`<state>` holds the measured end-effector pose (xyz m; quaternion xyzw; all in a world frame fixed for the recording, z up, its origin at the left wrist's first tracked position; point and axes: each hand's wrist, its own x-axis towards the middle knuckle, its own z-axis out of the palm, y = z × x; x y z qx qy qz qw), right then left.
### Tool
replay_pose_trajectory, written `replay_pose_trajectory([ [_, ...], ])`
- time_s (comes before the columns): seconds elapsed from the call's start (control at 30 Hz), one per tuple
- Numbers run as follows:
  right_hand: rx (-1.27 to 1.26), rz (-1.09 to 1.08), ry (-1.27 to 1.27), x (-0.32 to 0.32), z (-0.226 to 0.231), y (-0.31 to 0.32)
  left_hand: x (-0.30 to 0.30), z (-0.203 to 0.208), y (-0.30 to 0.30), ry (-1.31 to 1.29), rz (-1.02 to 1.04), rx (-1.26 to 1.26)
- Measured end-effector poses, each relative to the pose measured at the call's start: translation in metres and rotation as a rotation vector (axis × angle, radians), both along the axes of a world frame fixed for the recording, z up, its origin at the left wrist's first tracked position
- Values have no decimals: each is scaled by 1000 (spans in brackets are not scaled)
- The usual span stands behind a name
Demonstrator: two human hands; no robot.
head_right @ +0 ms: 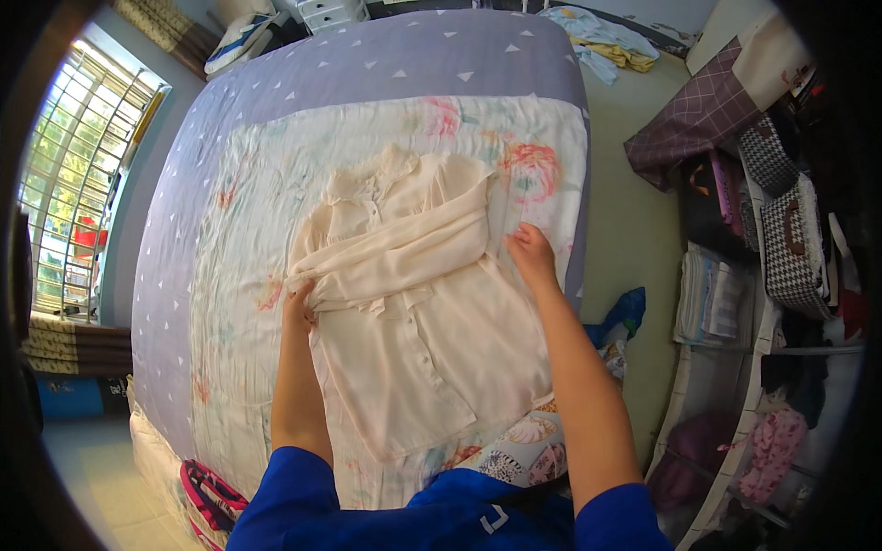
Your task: The person folds a white blouse on a bed, then removes a white shirt from a hanger and folds it on the bed. The person also picks up a dark garment from a balcony ledge and folds it on the bed.
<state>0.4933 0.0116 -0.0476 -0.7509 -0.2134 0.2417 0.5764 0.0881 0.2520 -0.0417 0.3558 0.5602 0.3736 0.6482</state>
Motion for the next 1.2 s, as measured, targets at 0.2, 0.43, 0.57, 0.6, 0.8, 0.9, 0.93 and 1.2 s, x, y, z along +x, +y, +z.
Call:
replay_pose_trajectory([
  [0.2,15,102,521,-12,7,85,3,-5,32,84,-192,-123],
  [0.43,-267,-37,-240,-49,28,97,30,9,35,204,-84,-59],
  [0.57,43,46,-3,-75,47,93,137,75,-42,-14,-280,337],
  [0.6,122,90,132,-78,47,92,166,86,-66,175,-344,334],
  [0.8,140,220,721,-69,77,45,175,73,-148,-6,-676,617],
  [0.9,146,157,633,-57,77,22,135,64,-125,-59,-361,379],
  [0.93,145,168,657,-61,89,12,123,57,-116,19,-315,356],
  [1.2,315,292,664,-84,208,-62,151,72,-142,-480,-809,-343],
])
